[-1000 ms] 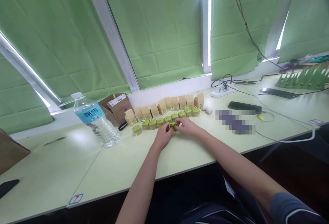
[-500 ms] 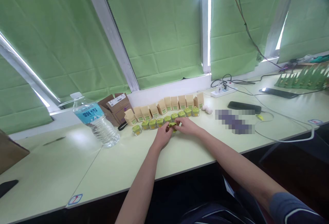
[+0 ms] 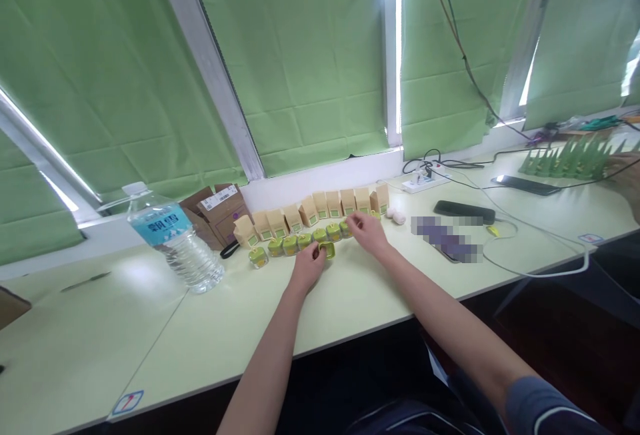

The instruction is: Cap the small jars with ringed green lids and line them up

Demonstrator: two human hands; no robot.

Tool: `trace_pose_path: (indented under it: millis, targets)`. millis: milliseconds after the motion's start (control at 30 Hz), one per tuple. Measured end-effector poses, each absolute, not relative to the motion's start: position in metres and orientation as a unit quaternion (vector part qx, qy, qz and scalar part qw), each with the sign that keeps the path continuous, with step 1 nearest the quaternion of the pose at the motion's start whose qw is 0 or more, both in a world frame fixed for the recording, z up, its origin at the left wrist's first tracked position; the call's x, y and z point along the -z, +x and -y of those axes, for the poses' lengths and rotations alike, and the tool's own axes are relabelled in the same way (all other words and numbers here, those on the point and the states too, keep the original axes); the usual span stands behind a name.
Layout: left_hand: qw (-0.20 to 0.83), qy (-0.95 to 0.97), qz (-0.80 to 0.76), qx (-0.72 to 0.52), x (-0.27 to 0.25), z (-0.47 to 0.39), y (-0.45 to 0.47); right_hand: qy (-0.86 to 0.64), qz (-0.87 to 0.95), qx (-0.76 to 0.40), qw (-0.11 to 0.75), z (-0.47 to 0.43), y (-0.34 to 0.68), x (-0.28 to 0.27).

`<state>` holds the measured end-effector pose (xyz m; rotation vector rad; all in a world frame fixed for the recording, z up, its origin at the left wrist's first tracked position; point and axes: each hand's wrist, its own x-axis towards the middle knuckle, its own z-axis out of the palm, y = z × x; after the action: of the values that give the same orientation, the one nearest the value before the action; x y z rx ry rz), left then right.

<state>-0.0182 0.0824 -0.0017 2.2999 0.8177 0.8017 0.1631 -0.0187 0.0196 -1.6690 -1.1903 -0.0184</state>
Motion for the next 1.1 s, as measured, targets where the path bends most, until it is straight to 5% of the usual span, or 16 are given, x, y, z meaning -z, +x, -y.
trace_pose_path:
  millis: [133,333,600,733,900,1000,1100]
  targets:
    - [0.275,0.861,-0.308,-0.297,0.0,-0.081,-0.018,-0.777,0.347,0.081,0.519,0.026,0.193,-0.021]
    - [0.282,0.839,-0.295,-0.36,-0.001,-0.08,-0.02,-0.894,0.247,0.107,0.358,0.035,0.232,-0.003]
    - [0.491,0.748,-0.272,-0.354,0.002,-0.082,-0.019,-0.938,0.262,0.003,0.226,0.043,0.254,0.008]
    - [0.545,0.714,-0.265,-0.351,0.002,-0.086,-0.017,-0.921,0.275,0.028,0.276,0.047,0.258,0.005]
    - [0.593,0.7,-0.25,-0.309,0.005,-0.089,-0.017,-0.787,0.35,0.146,0.487,0.038,0.242,-0.006]
    - [0.6,0.717,-0.227,-0.273,0.006,-0.088,-0.017,-0.657,0.457,0.108,0.59,0.026,0.213,-0.011]
    - [0.592,0.724,-0.216,-0.28,0.007,-0.087,-0.017,-0.583,0.557,0.021,0.591,0.017,0.176,-0.012]
